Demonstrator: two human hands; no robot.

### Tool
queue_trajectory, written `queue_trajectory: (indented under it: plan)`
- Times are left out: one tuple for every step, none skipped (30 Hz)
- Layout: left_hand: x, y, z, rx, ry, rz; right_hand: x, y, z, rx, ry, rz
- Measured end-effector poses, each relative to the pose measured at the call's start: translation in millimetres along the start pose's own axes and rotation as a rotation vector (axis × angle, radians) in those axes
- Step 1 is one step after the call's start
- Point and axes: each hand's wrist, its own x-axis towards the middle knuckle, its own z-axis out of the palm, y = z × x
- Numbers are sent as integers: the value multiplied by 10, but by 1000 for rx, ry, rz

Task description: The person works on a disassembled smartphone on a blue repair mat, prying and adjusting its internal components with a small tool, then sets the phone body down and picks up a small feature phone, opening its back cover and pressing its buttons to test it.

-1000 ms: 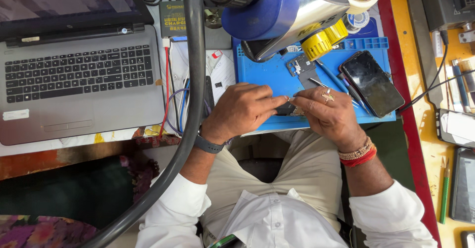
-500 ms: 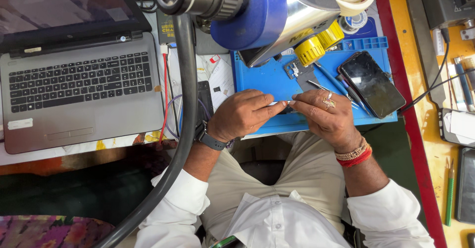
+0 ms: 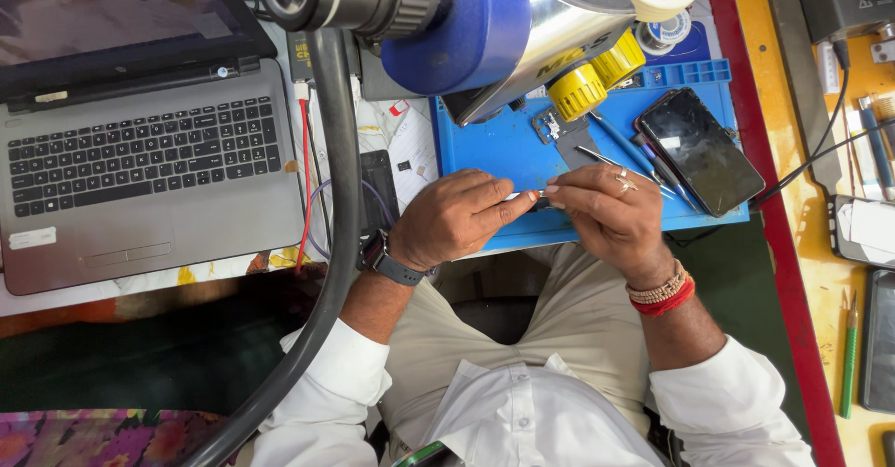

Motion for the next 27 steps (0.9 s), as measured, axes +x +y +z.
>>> queue_trajectory:
  plan:
    - [-5,-1,5,0,0,-3,18,-2,-6,-20,-23,-30]
    - [-6,5,11,-3,5,-1,35,-12,-17,-21,-34,-33]
    - [-12,8,13,-5,9,0,52,-21,-21,-21,-45,-37]
    - [-20,12,12,-8,13,0,67,-36,-24,-21,-56,-41]
    - [-27,12,8,-10,16,1,84,-49,-36,-23,-69,-51]
    - [-31,9,2,-12,21,3,104,-60,-54,-25,-83,-62]
    - [-41,12,-4,-14,25,2,121,-76,-71,-26,-97,-72]
    - [-52,16,-10,-20,31,-2,138,-93,-83,-35,-113,-84]
    - [-57,16,-12,-25,38,-5,160,-104,-100,-46,-128,-97]
    - [-61,13,-12,-30,45,-7,186,-111,-117,-57,-143,-111]
    - [-62,15,-6,-36,47,-24,213,-114,-137,-73,-169,-134]
    - [-65,21,4,-42,49,-44,241,-113,-156,-87,-196,-156]
    - [-69,23,8,-47,51,-63,269,-111,-170,-101,-223,-180]
    - [-76,26,8,-46,58,-61,291,-113,-184,-115,-240,-197]
    - [-81,25,7,-46,64,-59,310,-112,-199,-130,-256,-215]
    - [-81,20,4,-45,72,-55,328,-106,-210,-146,-273,-233]
    - [-79,13,-2,-49,67,-56,346,-96,-219,-141,-281,-244]
    - [-80,12,-10,-55,60,-59,354,-88,-228,-134,-290,-253]
    - [-81,17,-19,-63,51,-61,354,-83,-231,-128,-297,-260]
    - [-81,20,-30,-46,48,-50,346,-78,-225,-115,-284,-253]
    - [-77,18,-42,-27,46,-36,338,-67,-211,-104,-271,-250]
    - [-73,16,-53,-6,44,-23,328,-54,-193,-91,-258,-247]
    - [-69,20,-59,-11,33,-26,304,-50,-174,-80,-235,-227]
    - [-64,23,-63,-15,21,-28,275,-49,-154,-69,-212,-207]
    - [-57,24,-66,-19,9,-30,252,-40,-143,-58,-188,-187]
    - [-52,24,-66,-14,7,-27,230,-30,-143,-60,-188,-186]
    - [-48,23,-66,-11,2,-23,206,-24,-145,-62,-188,-180]
